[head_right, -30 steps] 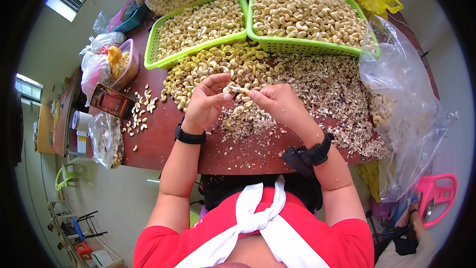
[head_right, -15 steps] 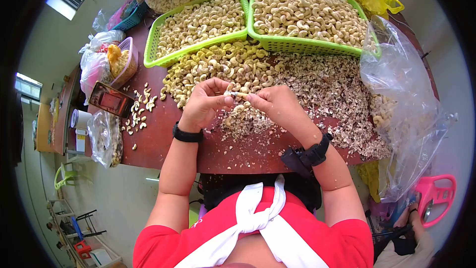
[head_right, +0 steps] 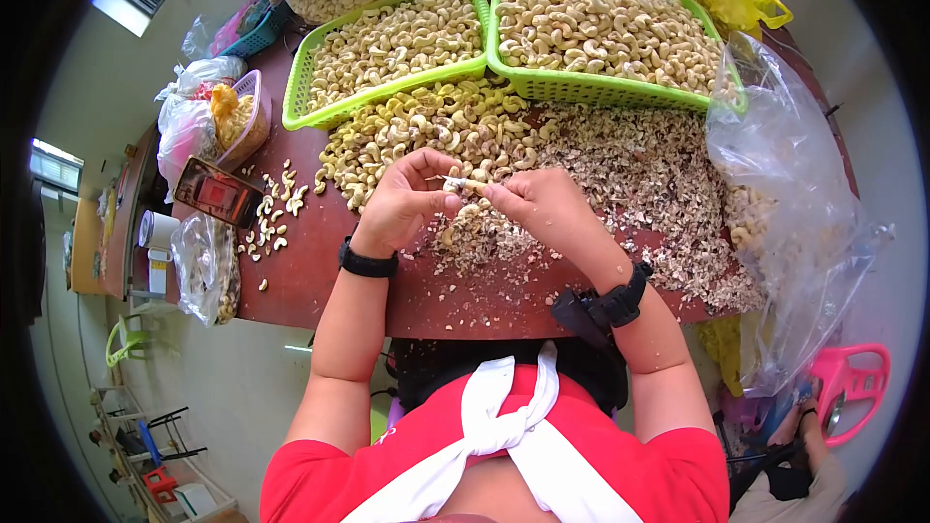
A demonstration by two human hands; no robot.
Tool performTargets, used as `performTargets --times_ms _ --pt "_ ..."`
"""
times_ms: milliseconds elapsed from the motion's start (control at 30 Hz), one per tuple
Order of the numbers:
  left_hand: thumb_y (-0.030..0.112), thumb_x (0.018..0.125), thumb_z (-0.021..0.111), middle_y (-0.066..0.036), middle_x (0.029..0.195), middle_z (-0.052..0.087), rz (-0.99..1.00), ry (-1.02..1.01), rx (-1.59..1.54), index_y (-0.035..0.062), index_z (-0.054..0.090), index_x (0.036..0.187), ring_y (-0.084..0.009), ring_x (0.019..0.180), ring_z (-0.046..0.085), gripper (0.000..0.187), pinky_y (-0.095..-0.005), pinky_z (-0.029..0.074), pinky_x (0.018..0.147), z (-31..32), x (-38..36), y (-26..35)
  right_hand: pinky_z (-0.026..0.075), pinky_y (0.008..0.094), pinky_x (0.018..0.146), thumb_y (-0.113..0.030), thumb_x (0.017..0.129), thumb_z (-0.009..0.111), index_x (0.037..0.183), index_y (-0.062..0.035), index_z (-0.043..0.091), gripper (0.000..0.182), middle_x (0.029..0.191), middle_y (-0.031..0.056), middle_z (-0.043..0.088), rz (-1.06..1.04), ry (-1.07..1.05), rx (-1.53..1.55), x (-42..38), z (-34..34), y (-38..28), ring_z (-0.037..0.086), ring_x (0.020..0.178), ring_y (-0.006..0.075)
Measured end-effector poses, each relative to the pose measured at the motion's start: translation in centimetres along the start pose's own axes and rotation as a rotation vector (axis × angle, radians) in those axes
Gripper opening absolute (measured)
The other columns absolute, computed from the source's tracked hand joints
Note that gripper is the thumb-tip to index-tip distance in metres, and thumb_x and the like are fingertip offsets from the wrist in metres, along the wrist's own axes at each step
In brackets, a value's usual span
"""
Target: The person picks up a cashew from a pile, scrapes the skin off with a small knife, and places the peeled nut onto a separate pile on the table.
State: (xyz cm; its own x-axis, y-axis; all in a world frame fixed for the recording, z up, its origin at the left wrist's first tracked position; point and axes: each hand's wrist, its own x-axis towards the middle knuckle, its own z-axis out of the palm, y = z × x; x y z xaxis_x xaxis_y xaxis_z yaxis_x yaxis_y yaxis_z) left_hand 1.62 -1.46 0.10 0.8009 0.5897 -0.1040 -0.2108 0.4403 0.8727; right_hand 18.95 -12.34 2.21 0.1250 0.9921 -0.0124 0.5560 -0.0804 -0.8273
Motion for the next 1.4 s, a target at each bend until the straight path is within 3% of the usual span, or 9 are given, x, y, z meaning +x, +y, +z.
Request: performTargets --times_ms 100,233,600,833,1000,1200,1400 --pt "-0.007 0.066 0.066 -0.008 0.084 0.059 0.084 0.045 0.032 -0.0027 0.054 0.1 -0.0136 0.07 0.059 0.037 -0.0245 0.051 0.062 1.0 -0.1 0.3 0.033 0.0331 0.043 -0.034 0.081 0.053 0.06 0.0015 0.053 0.041 0.047 0.0097 0.043 -0.025 0.011 0.005 0.1 0.4 0.5 0.039 0.042 0.016" --pt "-0.006 0.066 0.066 -0.008 0.082 0.06 0.047 0.033 0.046 -0.0035 0.055 0.102 -0.0132 0.069 0.059 0.037 -0.0237 0.05 0.062 0.1 -0.1 -0.1 0.033 0.0333 0.044 -0.034 0.081 0.054 0.06 0.0009 0.054 0.041 0.047 0.0107 0.044 -0.012 0.014 -0.027 0.0 0.3 0.2 0.039 0.042 0.0176" --pt "0.005 0.068 0.069 -0.007 0.069 0.06 -0.219 0.103 0.154 -0.0001 0.055 0.082 -0.0114 0.055 0.058 0.02 -0.022 0.049 0.044 0.0 -0.2 1.0 0.034 0.0352 0.045 -0.037 0.08 0.054 0.058 0.0006 0.053 0.043 0.048 0.0118 0.046 0.037 0.0 -0.039 0.2 0.7 0.6 0.042 0.043 0.0212" --pt "0.001 0.068 0.069 -0.007 0.068 0.059 -0.121 0.113 0.223 0.0 0.05 0.088 -0.0121 0.054 0.057 0.027 -0.0217 0.048 0.044 0.3 -0.2 0.4 0.035 0.0351 0.046 -0.038 0.08 0.053 0.059 0.0001 0.055 0.043 0.049 0.0119 0.048 0.032 -0.007 -0.077 0.2 0.6 0.4 0.043 0.043 0.023" --pt "-0.002 0.068 0.067 -0.008 0.078 0.06 -0.073 0.097 0.079 -0.0015 0.052 0.096 -0.012 0.061 0.058 0.032 -0.0245 0.05 0.051 0.4 0.0 -0.1 0.039 0.0364 0.048 -0.038 0.081 0.052 0.064 -0.0017 0.059 0.041 0.053 0.0137 0.052 0.072 0.016 -0.14 0.2 0.3 0.1 0.051 0.049 0.026" --pt "-0.002 0.073 0.062 -0.009 0.089 0.059 -0.059 0.079 -0.019 -0.0011 0.051 0.111 -0.0144 0.076 0.059 0.04 -0.0266 0.05 0.066 0.5 0.0 -0.2 0.039 0.037 0.049 -0.038 0.081 0.051 0.065 -0.0019 0.06 0.041 0.054 0.0144 0.052 0.013 0.079 -0.152 0.4 0.3 0.7 0.052 0.05 0.028" --pt "-0.002 0.077 0.057 -0.01 0.093 0.059 -0.03 0.066 -0.107 -0.0015 0.047 0.115 -0.018 0.082 0.06 0.039 -0.029 0.051 0.072 0.0 0.1 -0.7 0.039 0.0356 0.048 -0.037 0.081 0.052 0.067 -0.0008 0.06 0.04 0.054 0.0144 0.052 0.015 0.049 -0.083 0.3 0.2 0.4 0.051 0.049 0.0263"
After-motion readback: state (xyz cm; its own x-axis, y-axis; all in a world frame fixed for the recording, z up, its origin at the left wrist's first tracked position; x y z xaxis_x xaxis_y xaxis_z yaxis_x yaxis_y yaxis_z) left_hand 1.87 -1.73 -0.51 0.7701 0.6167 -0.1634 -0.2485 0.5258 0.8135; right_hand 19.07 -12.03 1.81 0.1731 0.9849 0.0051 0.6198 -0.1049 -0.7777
